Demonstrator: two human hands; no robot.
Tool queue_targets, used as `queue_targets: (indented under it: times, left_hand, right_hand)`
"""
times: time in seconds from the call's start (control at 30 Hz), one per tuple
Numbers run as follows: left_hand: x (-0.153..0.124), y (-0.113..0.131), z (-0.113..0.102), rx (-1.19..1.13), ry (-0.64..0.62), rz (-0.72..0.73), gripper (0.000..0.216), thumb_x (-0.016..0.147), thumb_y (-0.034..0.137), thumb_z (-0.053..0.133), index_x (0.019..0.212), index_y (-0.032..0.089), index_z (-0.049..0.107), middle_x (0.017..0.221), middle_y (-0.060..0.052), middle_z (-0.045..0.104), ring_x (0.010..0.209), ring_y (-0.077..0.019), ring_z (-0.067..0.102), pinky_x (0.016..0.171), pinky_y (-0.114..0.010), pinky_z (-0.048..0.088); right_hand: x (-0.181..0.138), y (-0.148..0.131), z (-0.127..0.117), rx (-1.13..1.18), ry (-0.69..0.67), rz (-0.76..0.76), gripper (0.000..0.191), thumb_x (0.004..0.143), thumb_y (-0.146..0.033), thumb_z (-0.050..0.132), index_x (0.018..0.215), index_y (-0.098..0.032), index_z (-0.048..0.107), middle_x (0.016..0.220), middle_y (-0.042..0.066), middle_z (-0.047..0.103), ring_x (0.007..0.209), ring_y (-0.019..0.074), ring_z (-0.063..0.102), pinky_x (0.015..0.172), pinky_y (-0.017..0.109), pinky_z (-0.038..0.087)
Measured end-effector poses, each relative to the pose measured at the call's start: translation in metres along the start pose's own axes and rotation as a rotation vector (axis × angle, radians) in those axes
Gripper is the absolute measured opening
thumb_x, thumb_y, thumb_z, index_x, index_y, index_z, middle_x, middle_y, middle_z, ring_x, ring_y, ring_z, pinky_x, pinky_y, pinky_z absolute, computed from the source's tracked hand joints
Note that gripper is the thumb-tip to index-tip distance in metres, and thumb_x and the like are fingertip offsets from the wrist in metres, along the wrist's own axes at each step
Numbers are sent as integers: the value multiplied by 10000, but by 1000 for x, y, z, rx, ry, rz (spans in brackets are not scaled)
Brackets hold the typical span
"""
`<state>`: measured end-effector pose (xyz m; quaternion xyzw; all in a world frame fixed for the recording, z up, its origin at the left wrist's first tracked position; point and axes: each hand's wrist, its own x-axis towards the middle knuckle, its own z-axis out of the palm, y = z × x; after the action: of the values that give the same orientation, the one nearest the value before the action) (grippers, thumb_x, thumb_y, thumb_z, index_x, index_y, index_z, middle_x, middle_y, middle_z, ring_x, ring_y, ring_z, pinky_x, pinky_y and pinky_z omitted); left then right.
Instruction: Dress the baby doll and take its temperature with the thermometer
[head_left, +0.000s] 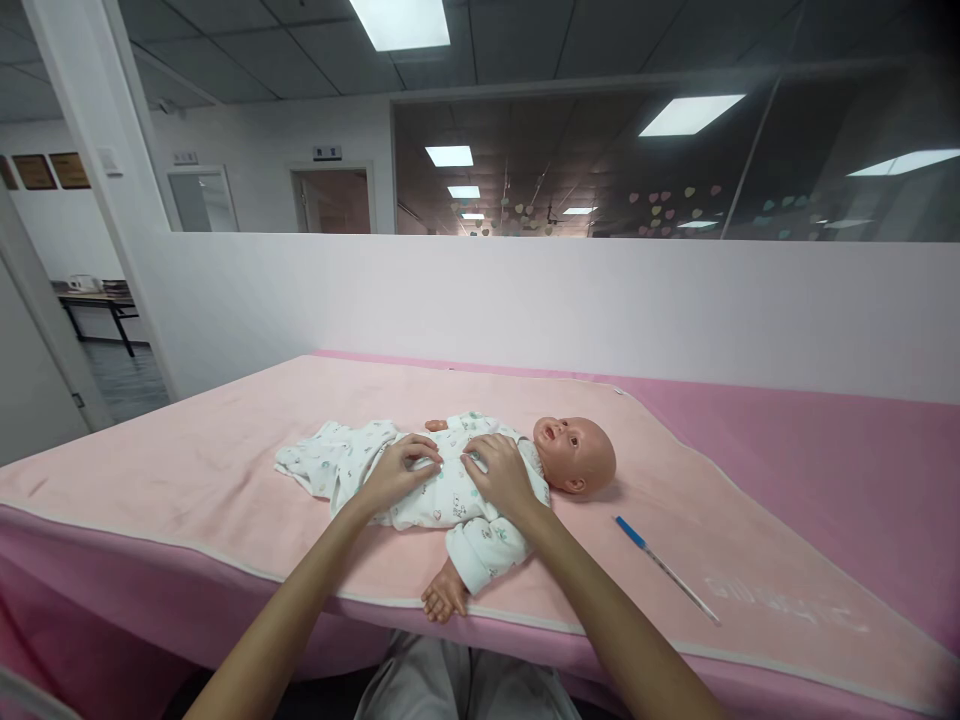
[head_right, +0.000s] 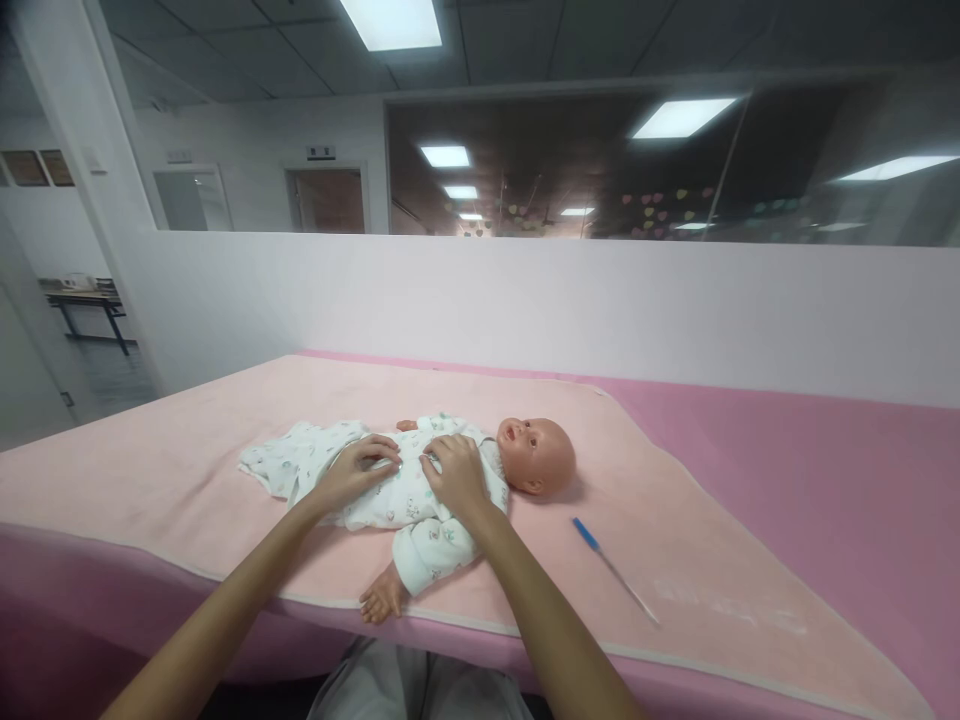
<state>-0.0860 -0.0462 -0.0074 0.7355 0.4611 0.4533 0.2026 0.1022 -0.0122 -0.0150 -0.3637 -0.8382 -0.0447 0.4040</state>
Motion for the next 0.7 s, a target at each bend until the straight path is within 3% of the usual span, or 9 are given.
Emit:
queue_targets:
  times: [0.33, 0.47, 0.6, 0.7]
  left_hand:
    - [1, -5, 1, 6, -33, 12, 148, 675, 274, 590, 792, 220, 663, 1031, -47, 582, 983, -207, 522, 862, -313, 403]
    - [0, -4, 1, -6, -35, 14, 232, 667, 267, 603, 891, 224, 649, 1020, -50, 599, 969, -214, 530, 858, -321, 406]
    - [-1, -3, 1, -62, -46, -25, 377, 645, 275, 640, 1018, 234, 606, 1082, -52, 586, 1004, -222, 517, 878, -324, 399]
    - [-1, 0, -1, -145, -57, -80, 371, 682, 335, 617, 1035, 221, 595, 1076, -62, 595, 991, -223, 527, 862, -332, 406]
  right_hand:
    - [-1, -2, -2, -21, -16, 4, 103, 807, -222, 478, 808, -191, 576, 849, 25, 618, 840, 172, 517, 794, 311, 344]
    - [1, -8, -6, -67, -11, -20, 244, 814, -205, 439, 1035, -186, 539, 984, 64, 603, 916, 194, 515, 840, 342, 357]
    - [-13, -16, -34, -195, 3, -88, 391, 807, -208, 423, 1197, -182, 444, 1159, 94, 525, 1071, 227, 452, 952, 411, 291]
    - [-58, -2, -69, -284, 89, 111, 325, 821, -278, 398, 1114, -200, 516, 1161, 82, 525, 1098, 231, 443, 943, 411, 325]
